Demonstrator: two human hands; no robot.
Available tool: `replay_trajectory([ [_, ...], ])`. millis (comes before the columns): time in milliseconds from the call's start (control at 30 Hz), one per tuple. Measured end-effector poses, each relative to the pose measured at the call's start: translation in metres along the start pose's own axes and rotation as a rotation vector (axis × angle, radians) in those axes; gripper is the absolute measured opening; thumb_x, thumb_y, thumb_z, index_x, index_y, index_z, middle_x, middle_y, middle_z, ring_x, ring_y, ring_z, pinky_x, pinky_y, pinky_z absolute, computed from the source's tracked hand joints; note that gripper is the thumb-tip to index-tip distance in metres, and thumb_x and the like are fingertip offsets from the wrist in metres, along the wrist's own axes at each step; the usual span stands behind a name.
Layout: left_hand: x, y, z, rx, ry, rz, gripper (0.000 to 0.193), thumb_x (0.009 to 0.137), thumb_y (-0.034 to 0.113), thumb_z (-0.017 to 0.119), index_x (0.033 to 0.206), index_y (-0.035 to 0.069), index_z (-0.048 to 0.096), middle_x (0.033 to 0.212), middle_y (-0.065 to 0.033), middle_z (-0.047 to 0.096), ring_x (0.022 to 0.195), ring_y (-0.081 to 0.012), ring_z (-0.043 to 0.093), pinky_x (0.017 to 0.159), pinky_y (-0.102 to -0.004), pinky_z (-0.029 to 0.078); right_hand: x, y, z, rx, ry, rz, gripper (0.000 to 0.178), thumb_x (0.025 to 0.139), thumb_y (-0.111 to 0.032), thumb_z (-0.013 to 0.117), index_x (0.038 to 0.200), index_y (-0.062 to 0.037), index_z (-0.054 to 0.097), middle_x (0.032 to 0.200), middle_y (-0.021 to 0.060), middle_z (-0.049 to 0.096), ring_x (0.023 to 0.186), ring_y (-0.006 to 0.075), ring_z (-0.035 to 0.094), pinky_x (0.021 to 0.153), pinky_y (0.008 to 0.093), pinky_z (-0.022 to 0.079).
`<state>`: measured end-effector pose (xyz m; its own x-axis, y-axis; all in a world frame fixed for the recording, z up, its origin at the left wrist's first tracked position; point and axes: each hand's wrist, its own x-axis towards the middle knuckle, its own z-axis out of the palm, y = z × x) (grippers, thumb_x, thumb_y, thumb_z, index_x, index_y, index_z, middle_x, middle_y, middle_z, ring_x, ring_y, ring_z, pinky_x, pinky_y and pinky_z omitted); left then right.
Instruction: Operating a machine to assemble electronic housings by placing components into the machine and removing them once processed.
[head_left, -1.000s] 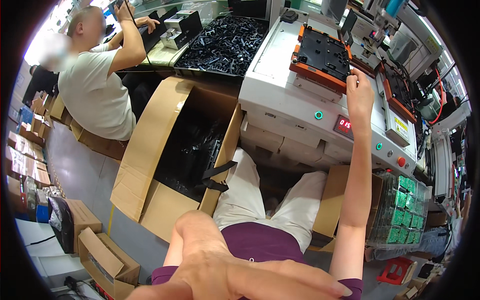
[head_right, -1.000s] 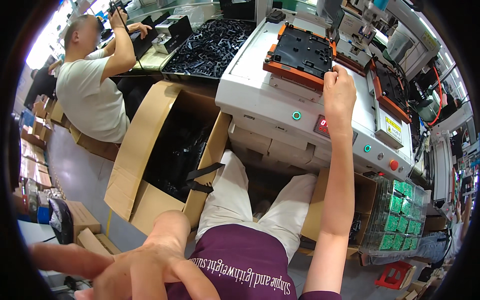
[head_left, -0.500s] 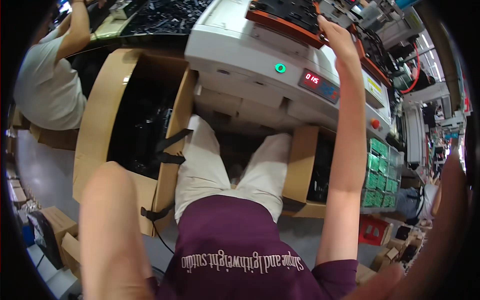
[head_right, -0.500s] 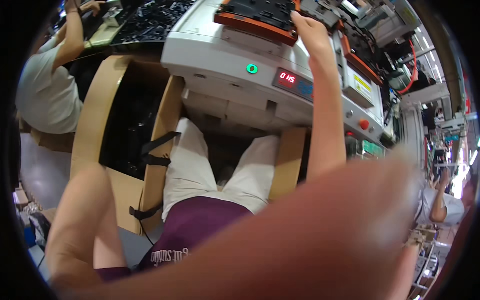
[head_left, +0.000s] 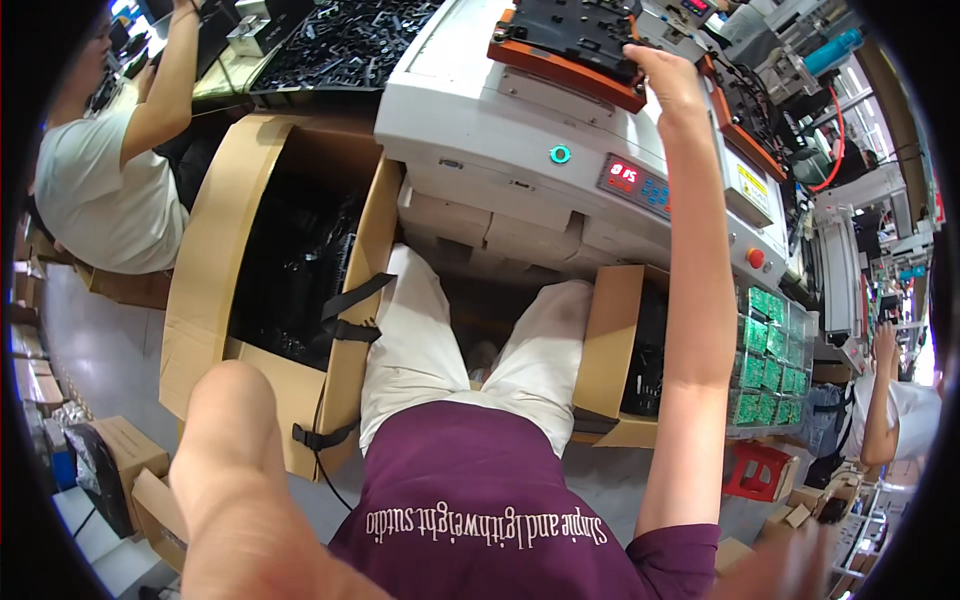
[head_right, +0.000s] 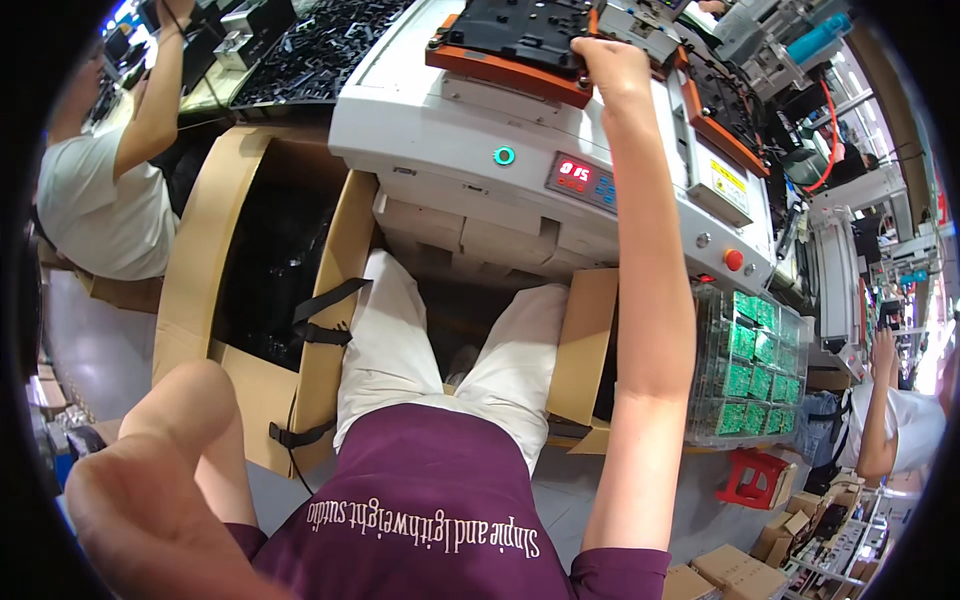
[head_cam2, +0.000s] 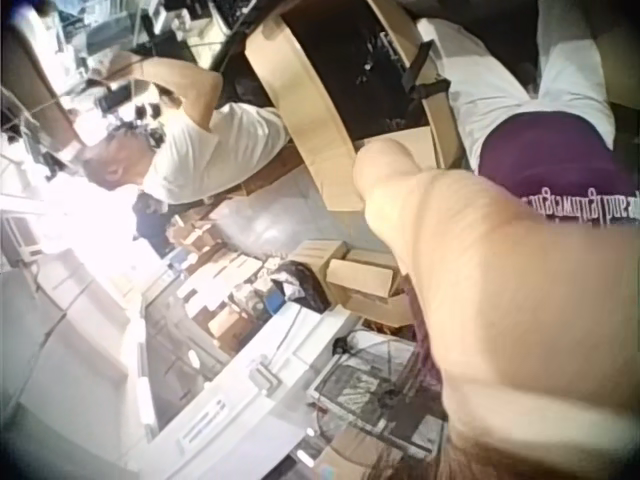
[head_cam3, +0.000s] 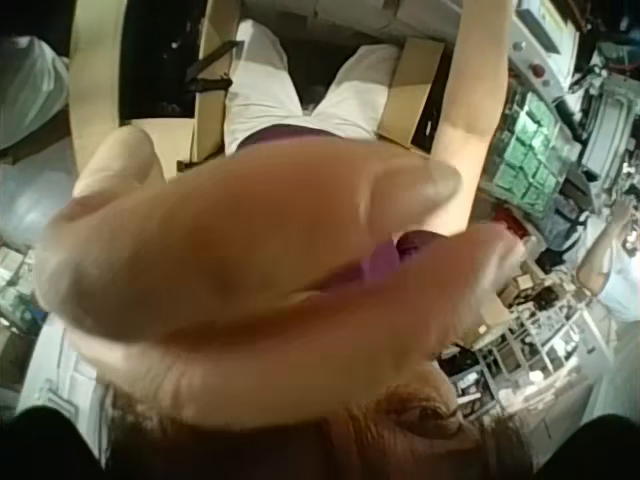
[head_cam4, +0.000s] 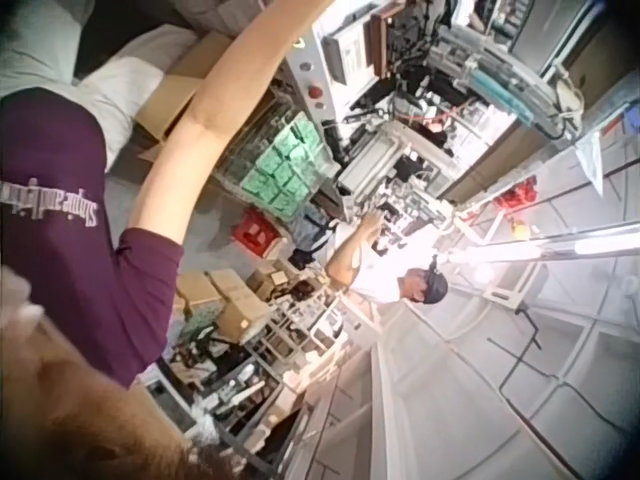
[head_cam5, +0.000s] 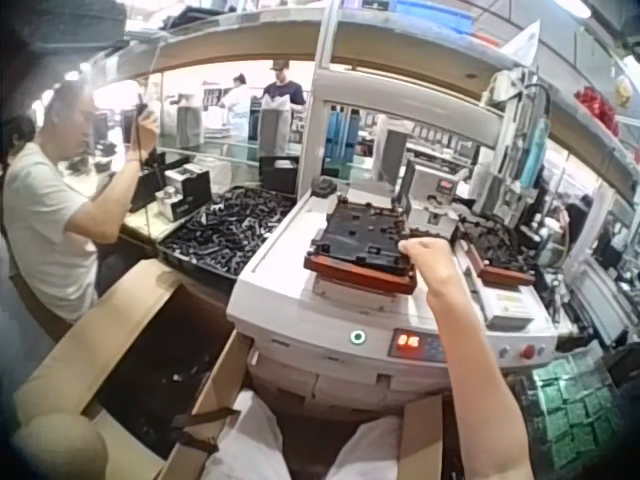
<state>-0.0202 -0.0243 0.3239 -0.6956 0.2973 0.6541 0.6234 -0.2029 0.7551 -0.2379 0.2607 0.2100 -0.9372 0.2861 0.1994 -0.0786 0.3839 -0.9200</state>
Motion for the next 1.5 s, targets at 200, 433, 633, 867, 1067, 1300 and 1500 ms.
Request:
replay_trajectory([
  [200, -0.058, 0.045, -0.028, 0.157, -0.001, -0.02, 0.021, 0.077, 0.006, 0.061, 0.092, 0.022, 0.062, 0.09, 0.0077, 0.067, 0.083, -0.0243, 0.063, 0.09, -0.0385, 0.046, 0.033, -0.003, 0.011, 0.034, 0.006, -0.038, 0.027, 0.077, -0.032, 0.075, 0.091, -0.01, 0.072, 0.088, 0.0, 0.067, 0.081, 0.0106, 0.057, 0.08, 0.03, 0.04],
  [433, -0.065, 0.054, -0.01, 0.289, -0.08, -0.046, 0.02, 0.073, 0.003, 0.063, 0.085, 0.02, 0.064, 0.088, 0.0091, 0.067, 0.08, -0.02, 0.064, 0.088, -0.0348, 0.047, 0.011, -0.01, 0.005, 0.259, 0.063, -0.22, 0.012, 0.081, -0.013, 0.067, 0.084, -0.001, 0.067, 0.076, 0.0021, 0.063, 0.07, 0.0131, 0.057, 0.065, 0.0278, 0.044],
  [633, -0.044, 0.059, -0.015, 0.429, -0.085, -0.094, 0.019, 0.07, 0.001, 0.064, 0.078, 0.018, 0.065, 0.086, 0.0103, 0.067, 0.077, -0.0164, 0.065, 0.086, -0.0316, 0.048, -0.041, -0.045, -0.036, 0.733, 0.183, -0.064, 0.023, 0.086, -0.008, 0.067, 0.102, 0.0064, 0.062, 0.098, 0.0107, 0.065, 0.083, 0.0195, 0.065, 0.082, 0.0321, 0.055],
  [867, -0.048, 0.067, -0.011, 0.454, -0.148, -0.061, 0.019, 0.066, -0.002, 0.066, 0.071, 0.016, 0.066, 0.084, 0.0118, 0.067, 0.073, -0.0121, 0.065, 0.084, -0.0278, 0.049, -0.102, -0.013, -0.164, 0.832, 0.254, -0.19, 0.017, 0.083, -0.006, 0.07, 0.097, 0.0015, 0.063, 0.091, 0.0109, 0.067, 0.081, 0.0217, 0.066, 0.078, 0.0344, 0.056],
  [1067, -0.045, 0.003, -0.009, 0.131, -0.353, 0.196, 0.02, 0.067, -0.001, 0.067, 0.074, 0.017, 0.066, 0.082, 0.0142, 0.066, 0.063, -0.0042, 0.06, 0.082, -0.019, 0.044, -0.093, 0.086, -0.365, 0.645, 0.609, -0.164, 0.013, 0.084, -0.009, 0.071, 0.091, 0.0001, 0.064, 0.084, 0.0101, 0.064, 0.079, 0.0216, 0.064, 0.078, 0.0356, 0.057],
  [1300, -0.025, 0.011, 0.011, 0.151, -0.318, -0.023, 0.018, 0.07, 0.0, 0.066, 0.074, 0.016, 0.066, 0.082, 0.0133, 0.066, 0.063, -0.0043, 0.06, 0.084, -0.019, 0.044, -0.022, 0.194, -0.471, 0.174, 0.868, -0.042, 0.023, 0.088, -0.019, 0.068, 0.102, -0.0015, 0.065, 0.102, 0.0096, 0.065, 0.085, 0.0187, 0.064, 0.07, 0.0319, 0.057],
  [1500, -0.007, 0.013, 0.038, 0.188, -0.257, -0.207, 0.016, 0.072, 0.0, 0.066, 0.075, 0.016, 0.066, 0.081, 0.0126, 0.065, 0.062, -0.0044, 0.06, 0.086, -0.0189, 0.044, 0.016, 0.223, -0.443, 0.262, 0.907, 0.179, 0.03, 0.09, -0.022, 0.065, 0.108, 0.0012, 0.063, 0.103, 0.0088, 0.064, 0.094, 0.02, 0.063, 0.074, 0.035, 0.055],
])
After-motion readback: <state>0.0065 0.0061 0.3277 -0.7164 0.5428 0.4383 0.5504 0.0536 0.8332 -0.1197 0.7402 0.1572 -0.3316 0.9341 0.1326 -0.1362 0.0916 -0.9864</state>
